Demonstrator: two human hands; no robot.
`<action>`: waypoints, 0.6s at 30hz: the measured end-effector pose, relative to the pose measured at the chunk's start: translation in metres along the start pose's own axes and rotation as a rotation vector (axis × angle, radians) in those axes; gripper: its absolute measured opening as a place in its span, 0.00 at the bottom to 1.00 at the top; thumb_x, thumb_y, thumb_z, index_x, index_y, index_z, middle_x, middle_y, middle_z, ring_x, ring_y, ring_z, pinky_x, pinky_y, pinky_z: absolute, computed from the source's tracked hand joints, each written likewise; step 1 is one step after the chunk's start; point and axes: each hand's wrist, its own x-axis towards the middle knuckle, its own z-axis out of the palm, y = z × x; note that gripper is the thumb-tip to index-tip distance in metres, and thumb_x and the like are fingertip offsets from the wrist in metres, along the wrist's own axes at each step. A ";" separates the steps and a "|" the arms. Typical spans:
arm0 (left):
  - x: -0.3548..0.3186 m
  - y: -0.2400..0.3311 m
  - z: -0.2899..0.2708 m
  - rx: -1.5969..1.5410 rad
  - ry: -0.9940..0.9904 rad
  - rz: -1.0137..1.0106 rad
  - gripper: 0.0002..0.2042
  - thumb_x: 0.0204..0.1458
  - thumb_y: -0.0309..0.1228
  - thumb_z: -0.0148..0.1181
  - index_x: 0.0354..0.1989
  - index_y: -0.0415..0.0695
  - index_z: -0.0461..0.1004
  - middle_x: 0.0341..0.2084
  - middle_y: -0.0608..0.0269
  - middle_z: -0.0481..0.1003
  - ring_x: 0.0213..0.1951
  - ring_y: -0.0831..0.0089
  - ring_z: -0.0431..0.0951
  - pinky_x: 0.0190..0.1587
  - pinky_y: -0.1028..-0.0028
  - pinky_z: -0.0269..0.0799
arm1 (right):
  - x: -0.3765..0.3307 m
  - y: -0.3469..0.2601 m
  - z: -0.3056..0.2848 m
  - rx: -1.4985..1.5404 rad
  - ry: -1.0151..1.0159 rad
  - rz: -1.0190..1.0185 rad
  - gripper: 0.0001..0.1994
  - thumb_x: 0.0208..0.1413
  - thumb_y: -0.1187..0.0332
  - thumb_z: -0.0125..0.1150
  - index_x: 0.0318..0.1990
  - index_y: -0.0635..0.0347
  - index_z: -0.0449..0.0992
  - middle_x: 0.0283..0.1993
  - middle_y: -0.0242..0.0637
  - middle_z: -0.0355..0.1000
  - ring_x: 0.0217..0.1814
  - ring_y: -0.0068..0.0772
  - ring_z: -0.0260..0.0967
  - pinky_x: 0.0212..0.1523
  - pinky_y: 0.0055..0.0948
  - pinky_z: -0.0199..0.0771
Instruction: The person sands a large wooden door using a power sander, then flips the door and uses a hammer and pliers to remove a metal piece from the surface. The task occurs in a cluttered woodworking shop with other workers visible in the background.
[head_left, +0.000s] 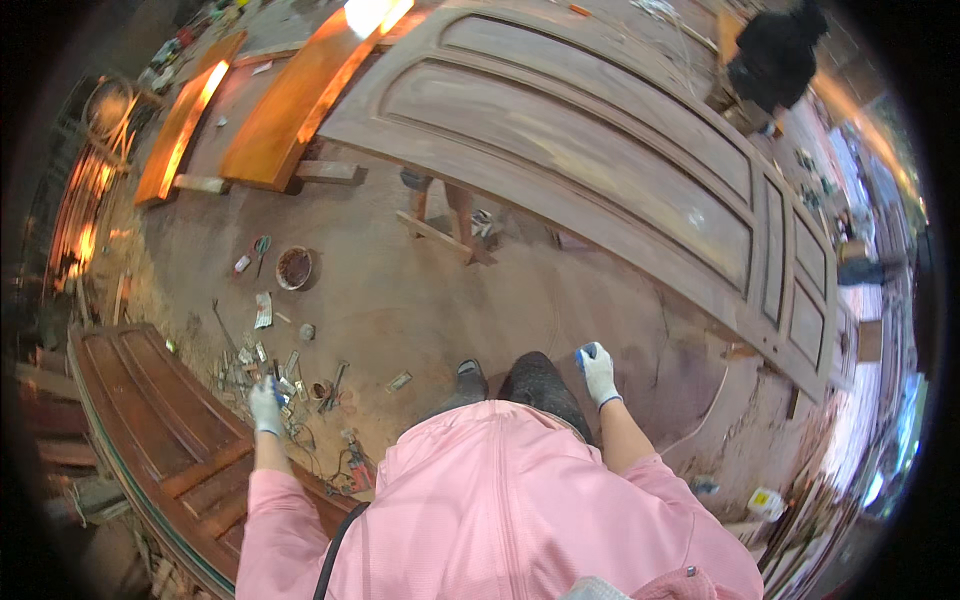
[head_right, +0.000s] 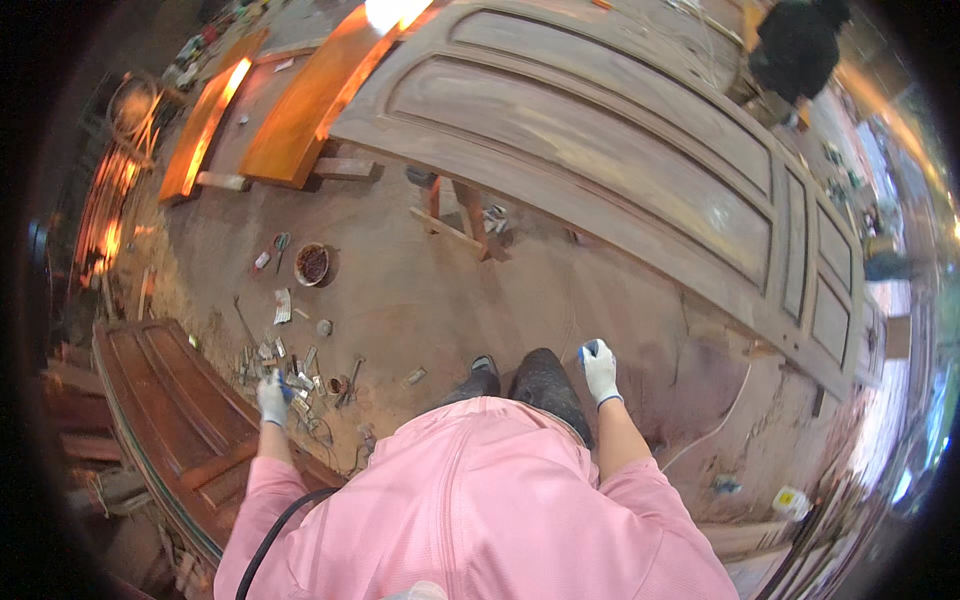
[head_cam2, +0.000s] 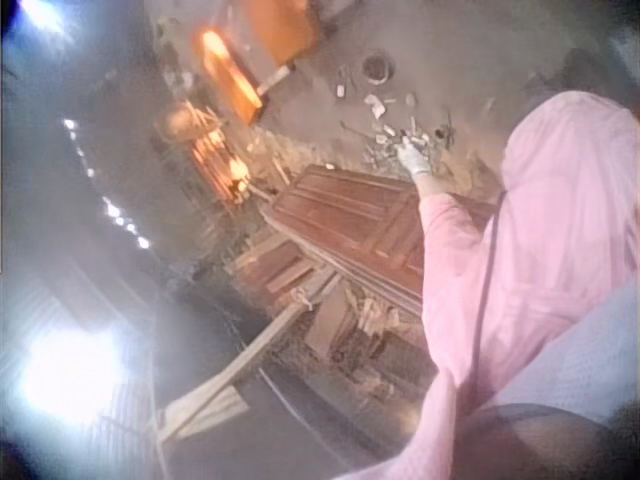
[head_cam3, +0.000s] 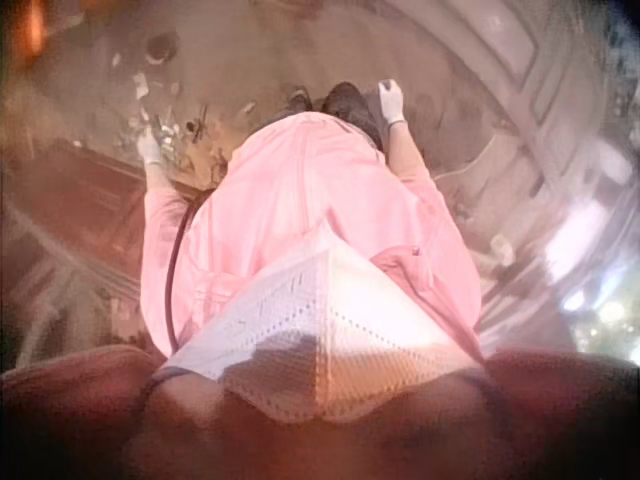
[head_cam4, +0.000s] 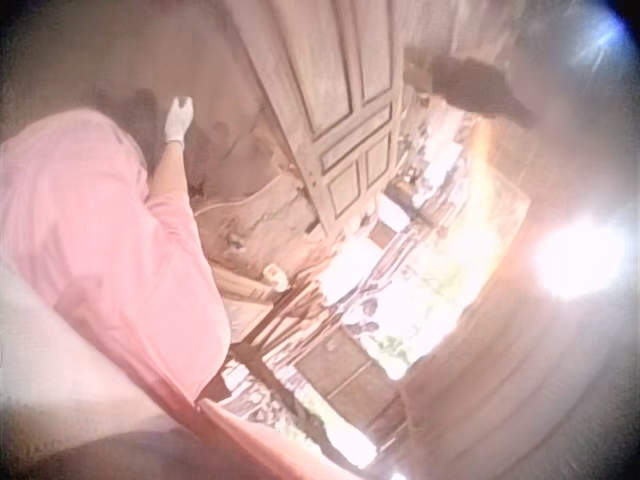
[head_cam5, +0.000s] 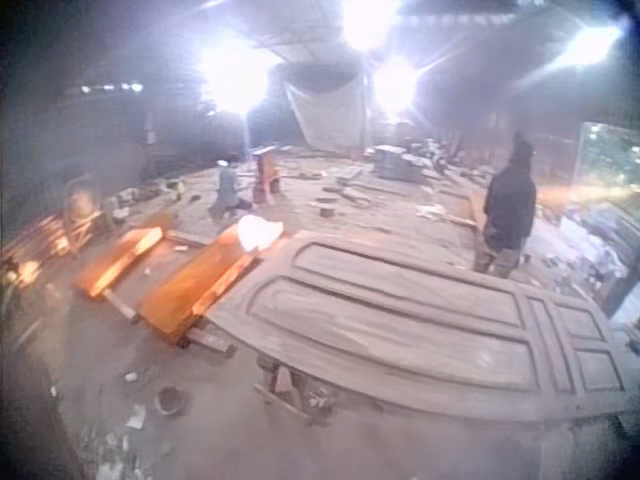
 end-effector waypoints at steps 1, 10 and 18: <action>-0.023 -0.005 0.013 -0.127 -0.031 -0.146 0.15 0.60 0.44 0.60 0.25 0.48 0.73 0.16 0.72 0.66 0.17 0.77 0.64 0.19 0.71 0.60 | 0.017 -0.016 0.002 0.032 -0.009 -0.024 0.08 0.57 0.66 0.63 0.34 0.63 0.77 0.27 0.37 0.76 0.27 0.27 0.70 0.30 0.31 0.70; -0.143 -0.131 0.136 0.466 -0.258 -0.137 0.14 0.56 0.37 0.63 0.31 0.36 0.74 0.21 0.56 0.76 0.25 0.66 0.78 0.24 0.67 0.74 | 0.085 -0.015 0.050 -0.289 -0.158 -0.112 0.16 0.59 0.57 0.59 0.32 0.63 0.77 0.31 0.51 0.77 0.37 0.56 0.75 0.40 0.48 0.72; 0.023 0.045 0.146 -0.206 -0.051 -0.211 0.09 0.59 0.32 0.61 0.29 0.43 0.70 0.19 0.67 0.70 0.17 0.77 0.69 0.21 0.72 0.70 | 0.183 -0.097 0.087 -0.464 -0.933 -0.085 0.20 0.55 0.54 0.59 0.44 0.62 0.81 0.45 0.56 0.78 0.50 0.54 0.76 0.52 0.46 0.74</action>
